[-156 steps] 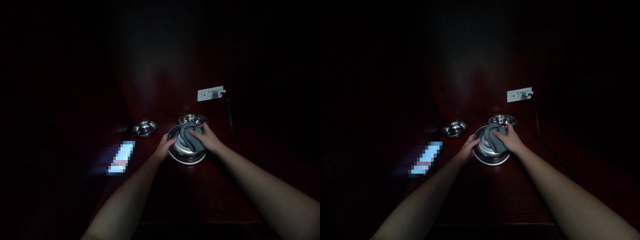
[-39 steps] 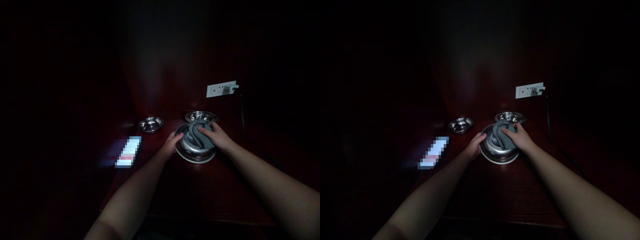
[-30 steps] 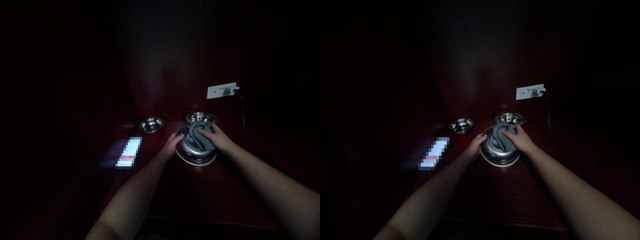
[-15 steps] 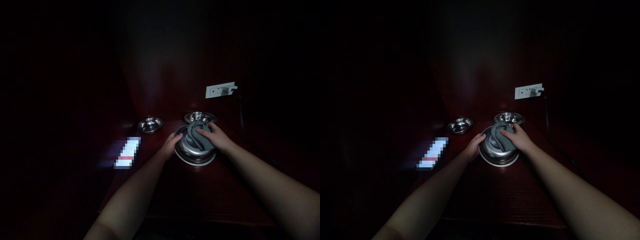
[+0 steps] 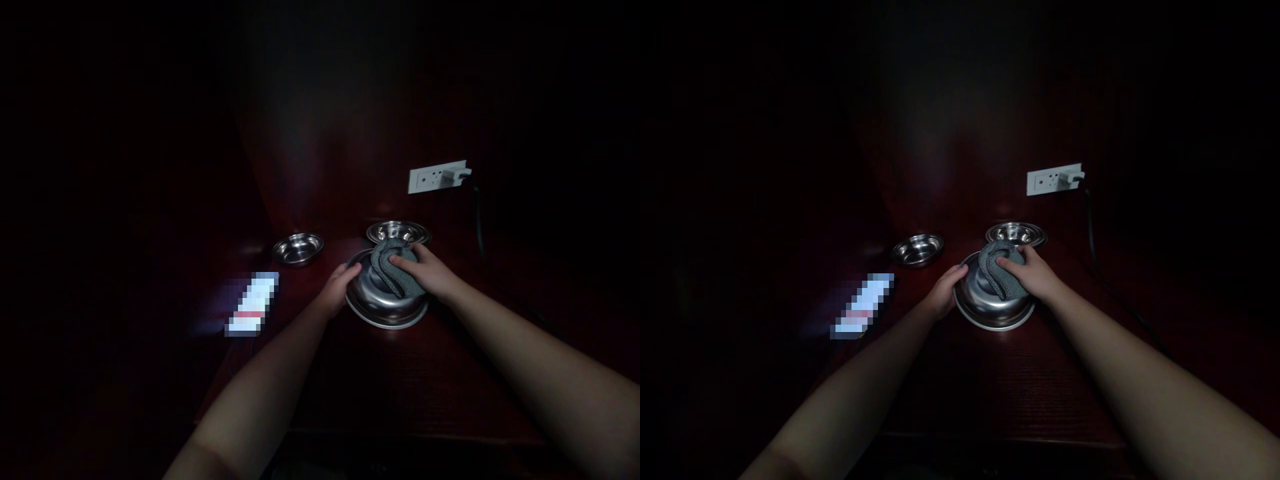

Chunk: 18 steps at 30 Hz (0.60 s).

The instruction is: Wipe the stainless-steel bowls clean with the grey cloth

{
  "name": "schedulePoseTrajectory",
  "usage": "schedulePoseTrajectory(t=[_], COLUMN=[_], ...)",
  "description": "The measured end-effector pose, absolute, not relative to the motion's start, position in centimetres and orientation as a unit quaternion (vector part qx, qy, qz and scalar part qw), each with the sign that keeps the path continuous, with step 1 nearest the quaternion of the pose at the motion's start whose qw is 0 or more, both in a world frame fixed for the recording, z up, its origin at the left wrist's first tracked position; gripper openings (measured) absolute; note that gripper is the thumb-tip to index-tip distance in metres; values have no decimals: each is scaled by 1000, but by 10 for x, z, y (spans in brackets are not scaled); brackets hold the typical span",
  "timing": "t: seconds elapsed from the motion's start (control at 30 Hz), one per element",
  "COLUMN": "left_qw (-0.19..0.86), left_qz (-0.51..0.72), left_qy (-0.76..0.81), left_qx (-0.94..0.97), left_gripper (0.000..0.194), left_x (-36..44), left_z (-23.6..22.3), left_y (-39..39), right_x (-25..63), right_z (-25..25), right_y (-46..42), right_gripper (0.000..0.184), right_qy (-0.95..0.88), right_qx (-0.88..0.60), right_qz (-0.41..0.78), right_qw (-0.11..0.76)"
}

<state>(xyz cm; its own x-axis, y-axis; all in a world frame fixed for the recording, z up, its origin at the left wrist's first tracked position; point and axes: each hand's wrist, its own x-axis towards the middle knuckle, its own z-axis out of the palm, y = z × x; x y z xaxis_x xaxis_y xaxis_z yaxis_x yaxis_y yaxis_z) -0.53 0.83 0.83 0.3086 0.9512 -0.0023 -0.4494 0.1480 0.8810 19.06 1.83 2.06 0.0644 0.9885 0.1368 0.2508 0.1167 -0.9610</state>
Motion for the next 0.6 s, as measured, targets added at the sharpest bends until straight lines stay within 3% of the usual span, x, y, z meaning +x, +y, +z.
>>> schedulePoseTrajectory(t=[0.6], left_qw=[688], left_qz=[505], left_qy=[305], left_qx=[423], left_gripper=[24], left_x=[-6], left_z=[8], left_y=[9], right_x=[193], right_z=[23], right_y=[16], right_gripper=[53], right_qy=[-608], right_qx=[-528], right_qz=[384], right_qw=[452])
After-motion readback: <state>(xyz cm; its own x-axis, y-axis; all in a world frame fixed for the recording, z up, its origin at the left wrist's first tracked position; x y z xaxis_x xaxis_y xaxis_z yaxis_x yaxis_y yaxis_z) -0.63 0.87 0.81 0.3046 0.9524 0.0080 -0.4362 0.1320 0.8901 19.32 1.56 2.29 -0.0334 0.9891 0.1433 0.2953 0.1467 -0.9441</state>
